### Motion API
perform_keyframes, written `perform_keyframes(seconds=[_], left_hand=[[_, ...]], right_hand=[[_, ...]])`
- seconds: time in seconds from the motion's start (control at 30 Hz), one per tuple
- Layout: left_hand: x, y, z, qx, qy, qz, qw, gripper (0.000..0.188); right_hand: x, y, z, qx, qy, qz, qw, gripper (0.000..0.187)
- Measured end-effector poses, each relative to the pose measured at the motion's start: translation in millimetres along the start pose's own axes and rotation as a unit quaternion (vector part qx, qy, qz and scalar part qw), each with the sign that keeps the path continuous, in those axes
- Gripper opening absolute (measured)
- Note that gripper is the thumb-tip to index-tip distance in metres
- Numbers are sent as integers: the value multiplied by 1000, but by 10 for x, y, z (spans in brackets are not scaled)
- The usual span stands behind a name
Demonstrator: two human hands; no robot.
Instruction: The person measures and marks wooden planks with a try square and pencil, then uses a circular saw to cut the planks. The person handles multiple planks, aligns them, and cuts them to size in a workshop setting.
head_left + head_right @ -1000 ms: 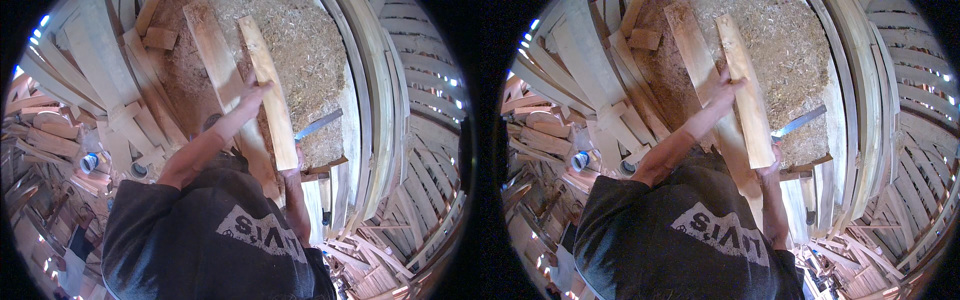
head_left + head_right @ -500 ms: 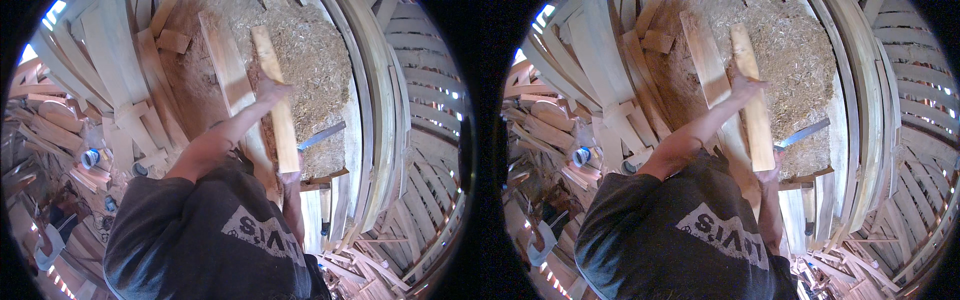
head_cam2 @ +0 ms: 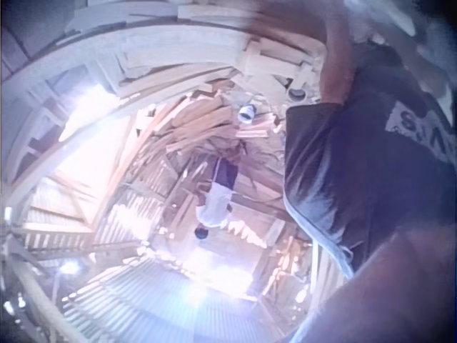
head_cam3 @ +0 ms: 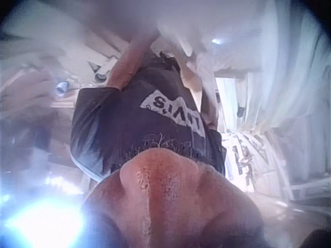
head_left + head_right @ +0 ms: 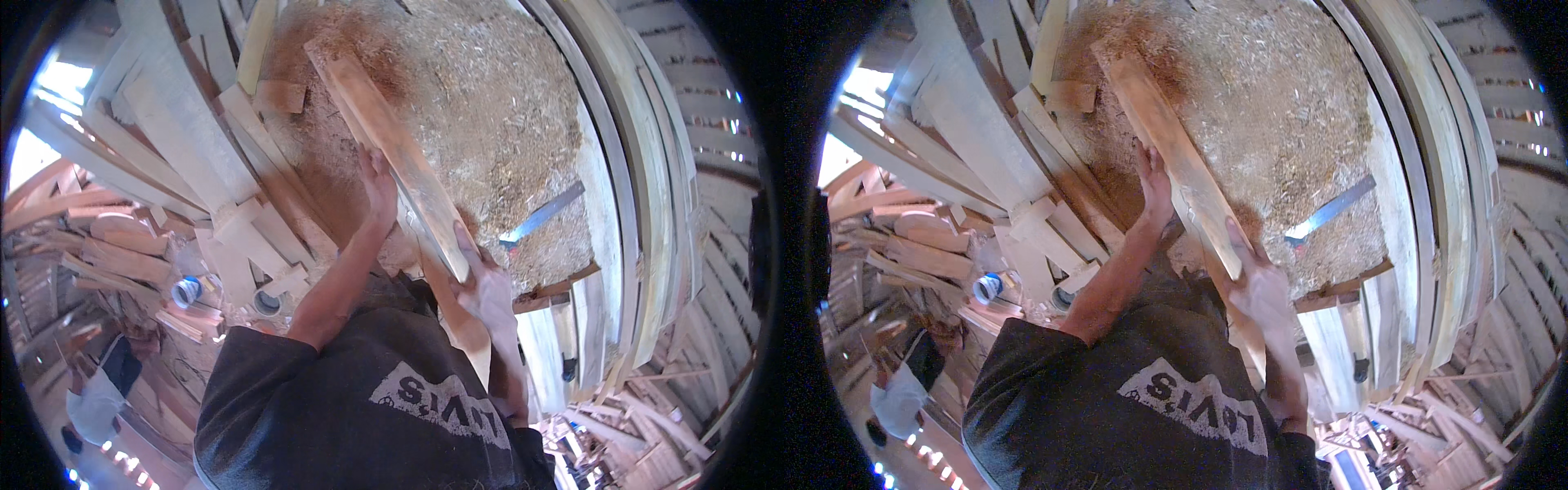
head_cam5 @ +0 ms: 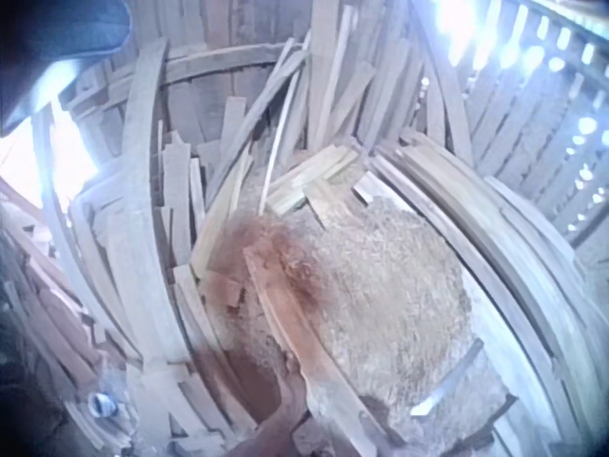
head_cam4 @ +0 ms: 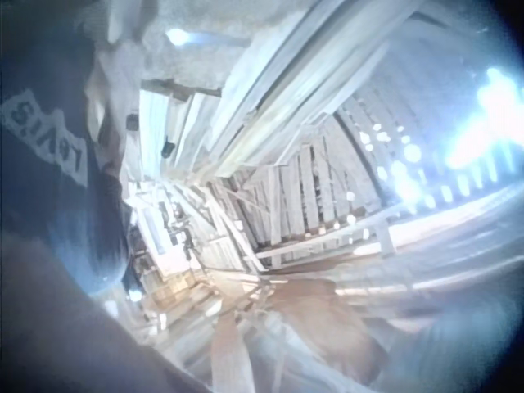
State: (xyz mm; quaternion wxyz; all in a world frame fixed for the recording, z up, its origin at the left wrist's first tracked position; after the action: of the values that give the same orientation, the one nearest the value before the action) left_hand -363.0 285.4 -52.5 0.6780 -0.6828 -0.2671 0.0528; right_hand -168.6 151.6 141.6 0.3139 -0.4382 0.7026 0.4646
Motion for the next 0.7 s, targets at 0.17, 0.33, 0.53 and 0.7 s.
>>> perform_keyframes(seconds=[0.17, 0.33, 0.53, 0.7], left_hand=[[-162, 671, 554, -121, 32, -30, 992, 69], [123, 593, 46, -77, 58, 37, 995, 60], [140, 684, -1053, -3, 356, 89, 930, 73], [-114, 557, -2818, 67, 678, 388, 621, 75]], right_hand=[[463, -91, 213, 50, 15, -13, 999, 94], [467, -703, -439, 151, -192, 232, 941, 80], [1072, -1826, -2651, 374, -320, 436, 754, 65], [2473, -1791, -4463, 559, -314, 360, 678, 61]])
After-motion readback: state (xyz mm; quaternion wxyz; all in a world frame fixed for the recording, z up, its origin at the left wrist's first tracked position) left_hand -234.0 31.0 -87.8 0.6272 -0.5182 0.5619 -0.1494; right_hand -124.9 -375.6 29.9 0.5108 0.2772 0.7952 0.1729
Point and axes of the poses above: each hand's wrist, its own z-axis towards the middle knuckle, its own x-axis out of the palm, y = z × x, the point moved 5 cm from there along z, towards the middle knuckle, and after that the axes turned 14 degrees about x, right-handed, at the moved point
